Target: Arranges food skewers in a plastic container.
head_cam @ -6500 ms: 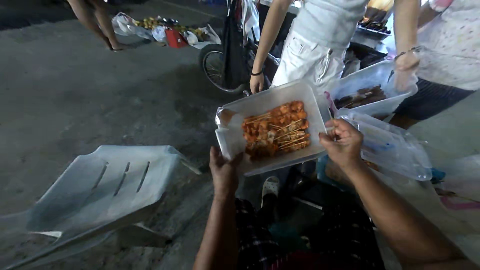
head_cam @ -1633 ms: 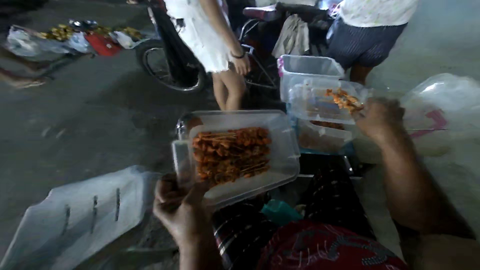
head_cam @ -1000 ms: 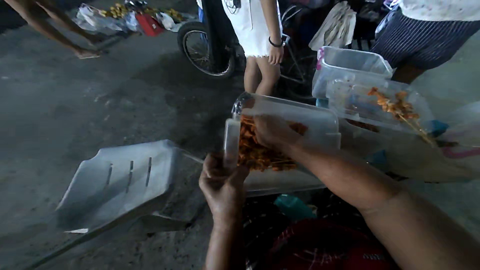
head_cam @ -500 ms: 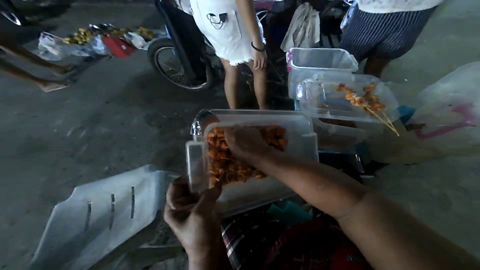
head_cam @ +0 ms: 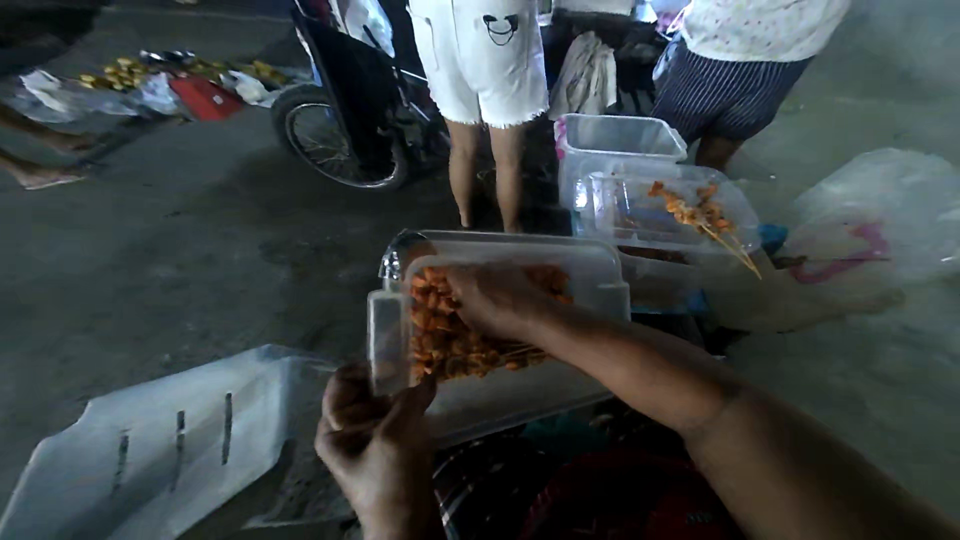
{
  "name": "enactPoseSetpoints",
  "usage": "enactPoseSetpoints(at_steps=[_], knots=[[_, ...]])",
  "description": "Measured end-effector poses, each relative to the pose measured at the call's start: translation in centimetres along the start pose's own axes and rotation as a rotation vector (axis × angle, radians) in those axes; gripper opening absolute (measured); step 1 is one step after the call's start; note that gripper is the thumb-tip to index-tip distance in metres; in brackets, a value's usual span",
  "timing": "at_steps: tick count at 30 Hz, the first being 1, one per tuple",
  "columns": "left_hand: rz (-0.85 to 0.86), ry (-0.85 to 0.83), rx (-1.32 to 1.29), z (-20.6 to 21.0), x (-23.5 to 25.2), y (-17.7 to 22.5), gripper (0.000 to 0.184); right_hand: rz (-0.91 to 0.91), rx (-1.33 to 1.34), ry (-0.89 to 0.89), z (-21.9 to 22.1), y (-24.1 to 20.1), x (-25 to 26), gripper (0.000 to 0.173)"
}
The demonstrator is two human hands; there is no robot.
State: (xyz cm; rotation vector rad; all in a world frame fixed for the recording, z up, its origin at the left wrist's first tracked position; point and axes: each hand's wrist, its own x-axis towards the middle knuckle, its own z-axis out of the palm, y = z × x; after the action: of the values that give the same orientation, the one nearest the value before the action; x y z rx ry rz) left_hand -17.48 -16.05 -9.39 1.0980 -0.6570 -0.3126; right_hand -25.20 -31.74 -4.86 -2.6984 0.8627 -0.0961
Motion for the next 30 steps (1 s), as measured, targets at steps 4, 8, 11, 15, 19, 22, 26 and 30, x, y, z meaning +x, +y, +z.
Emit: enactPoseSetpoints(at_steps=[4, 8, 11, 15, 19, 22, 26, 30], knots=[[-0.006, -0.024, -0.016, 0.1, -0.2, -0.2, 0.041, -0.013, -0.064, -0.013, -0.8, 0.4, -1.0, 0.025], [0.007, -0.044, -0.052, 0.3, -0.2, -0.4, 0.041, -0.032, -0.050, -0.023, -1.2, 1.1, -1.2, 0.030], [0.001, -0.051, -0.074, 0.3, -0.2, -0.5, 0.039, -0.148, 0.117, -0.017, -1.1, 2.3, -0.8, 0.029], [-0.024, -0.052, -0.065, 0.2, -0.2, -0.4, 0.040, -0.209, 0.118, -0.099, -1.7, 3.6, 0.0, 0.021], [-0.064, -0.032, -0.038, 0.2, -0.1, -0.3, 0.039, -0.213, 0.097, -0.147, -2.2, 4.1, 0.1, 0.026], [-0.071, -0.044, 0.013, 0.1, 0.0, -0.2, 0.037, -0.207, 0.092, -0.185, -2.9, 4.1, -0.1, 0.016], [-0.110, -0.019, 0.014, 0.2, 0.1, 0.0, 0.036, -0.230, 0.089, -0.224, -3.5, 4.1, -0.4, 0.013], [-0.134, -0.010, 0.017, 0.4, 0.1, 0.1, 0.037, -0.262, 0.104, -0.205, -3.8, 4.5, -0.8, 0.009]])
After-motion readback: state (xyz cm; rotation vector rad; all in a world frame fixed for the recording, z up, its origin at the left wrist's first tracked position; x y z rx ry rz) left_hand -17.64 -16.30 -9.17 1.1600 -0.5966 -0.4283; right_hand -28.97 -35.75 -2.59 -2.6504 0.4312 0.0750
